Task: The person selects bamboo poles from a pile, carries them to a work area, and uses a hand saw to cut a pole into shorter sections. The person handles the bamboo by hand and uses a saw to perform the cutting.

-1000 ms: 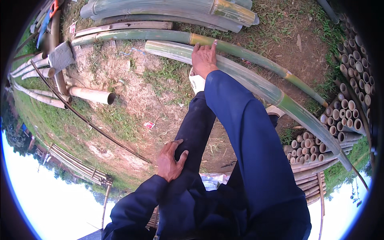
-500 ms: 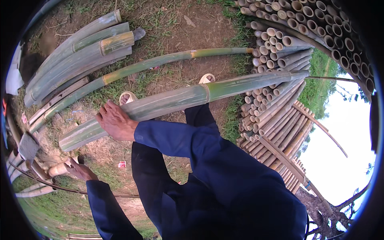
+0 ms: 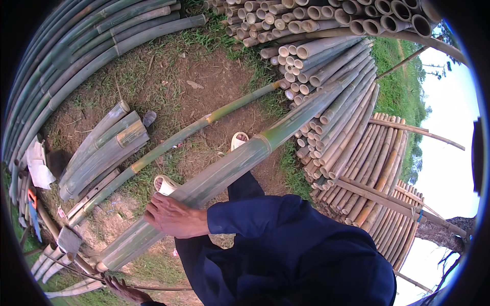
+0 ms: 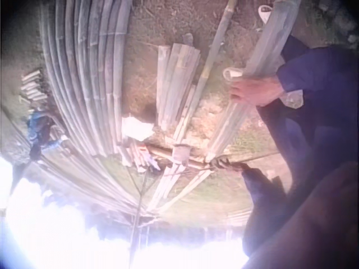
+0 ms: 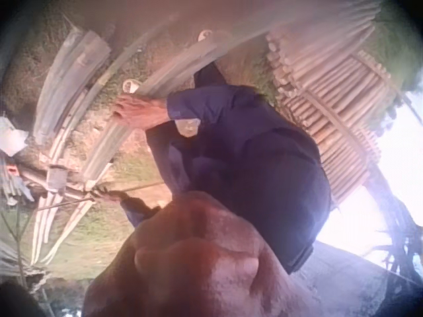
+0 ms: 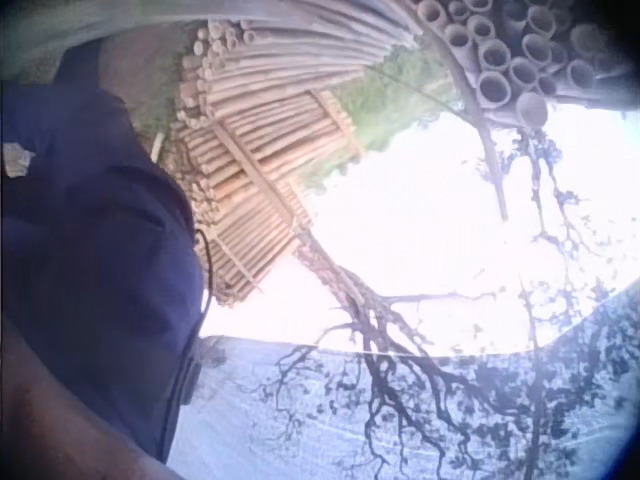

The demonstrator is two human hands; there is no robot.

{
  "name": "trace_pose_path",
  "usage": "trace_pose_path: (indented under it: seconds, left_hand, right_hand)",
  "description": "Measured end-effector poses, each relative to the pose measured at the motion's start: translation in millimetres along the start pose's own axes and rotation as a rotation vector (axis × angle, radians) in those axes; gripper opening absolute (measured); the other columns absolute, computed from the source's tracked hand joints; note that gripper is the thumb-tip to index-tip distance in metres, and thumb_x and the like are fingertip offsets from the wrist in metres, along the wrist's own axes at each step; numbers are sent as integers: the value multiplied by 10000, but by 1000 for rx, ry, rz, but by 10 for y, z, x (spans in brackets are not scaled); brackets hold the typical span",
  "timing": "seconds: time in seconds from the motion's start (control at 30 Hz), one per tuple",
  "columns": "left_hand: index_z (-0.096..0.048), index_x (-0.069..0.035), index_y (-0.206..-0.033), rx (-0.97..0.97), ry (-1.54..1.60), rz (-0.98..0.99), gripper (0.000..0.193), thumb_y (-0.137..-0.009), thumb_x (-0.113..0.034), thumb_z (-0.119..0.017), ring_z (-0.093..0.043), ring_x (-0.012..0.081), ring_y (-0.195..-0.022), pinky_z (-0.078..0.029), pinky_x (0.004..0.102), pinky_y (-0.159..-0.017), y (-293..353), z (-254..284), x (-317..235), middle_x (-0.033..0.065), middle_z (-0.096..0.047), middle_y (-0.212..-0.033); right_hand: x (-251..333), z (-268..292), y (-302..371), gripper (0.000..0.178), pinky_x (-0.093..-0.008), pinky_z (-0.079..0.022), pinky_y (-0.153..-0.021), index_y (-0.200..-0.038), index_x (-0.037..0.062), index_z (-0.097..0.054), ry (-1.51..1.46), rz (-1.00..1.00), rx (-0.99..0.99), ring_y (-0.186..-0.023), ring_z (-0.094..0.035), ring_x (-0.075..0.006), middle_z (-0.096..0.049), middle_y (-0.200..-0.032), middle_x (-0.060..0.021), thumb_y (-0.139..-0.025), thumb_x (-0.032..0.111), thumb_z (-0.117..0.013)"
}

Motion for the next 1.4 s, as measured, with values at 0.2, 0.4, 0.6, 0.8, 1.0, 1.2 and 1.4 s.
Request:
trace_pose_path:
  seconds: [0.2, 0.4, 0.6, 0.8, 1.0, 1.2, 1.4]
  left_hand:
    - [-513, -17, -1440, 602, 79, -106, 606, -1054, -471, -401, -492, 275, -1314, -384, 431, -1084, 696, -818, -656, 141, -516, -1467]
    - [-630, 66, -1186, 1036, 4, -239, 417, -1043, -311, -527, -599, 230, -1094, -451, 364, -991, 2023, -1810, -1217, 151, -661, -1125]
    - [-649, 76, -1164, 1281, -132, 178, 411, -997, -292, -577, -697, 218, -901, -510, 330, -786, 3005, -2850, -1195, 136, -728, -985]
    - [-553, 51, -1291, 1390, -50, 593, 401, -1020, -245, -563, -666, 268, -1055, -488, 371, -917, 4110, -3715, -1447, 147, -677, -1147]
    - [-560, 61, -1309, 1420, -131, 252, 407, -1022, -226, -579, -670, 254, -1077, -508, 353, -886, 4960, -4717, -1863, 135, -665, -1184]
    - [-573, 60, -1334, 1566, -112, 195, 449, -1023, -263, -597, -655, 141, -874, -514, 284, -772, 6334, -5596, -2408, 81, -689, -1078]
    - [-545, 50, -1332, 1645, -92, 116, 402, -1044, -231, -553, -661, 131, -934, -511, 246, -690, 7361, -6501, -3079, 87, -662, -1126]
  right_hand:
    - [-891, 600, 1273, 480, -415, -414, -1042, -1206, 0, -548, 51, -105, 216, -1102, -571, -303, -553, -1075, -126, -773, 165, -673]
    - [-1753, 873, 2603, 400, -414, -382, -1130, -1254, 25, -559, 186, -144, 208, -1130, -582, -284, -576, -1085, -105, -872, 147, -552]
    - [-2574, 903, 3865, 372, -401, -366, -1157, -1282, 86, -547, 307, -325, 254, -1210, -569, -283, -586, -1131, -101, -920, 167, -516]
    - [-3364, 1086, 4790, 436, -411, -300, -1212, -1385, 110, -484, 481, -465, 223, -1385, -445, -302, -542, -1324, -126, -954, 174, -492]
    - [-3067, 1062, 5307, 703, -531, -198, -1243, -1562, 124, -288, 196, -867, -209, -1484, -292, -379, -361, -1558, -184, -910, 69, -544]
    - [-1830, 684, 5972, 816, -575, -221, -1205, -1538, 23, -282, -350, -1404, -287, -1409, -387, -403, -398, -1507, -248, -792, 43, -613]
    - [-825, 196, 5999, 765, -568, -307, -1153, -1518, 23, -310, -707, -1653, -344, -1314, -491, -401, -516, -1392, -255, -826, 74, -634]
Point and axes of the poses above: each hand's wrist, its own y-axis away from the middle knuckle, its own z-axis out of the back of the hand, x = y × z, the point moved 1 cm from there along -y, towards the middle knuckle
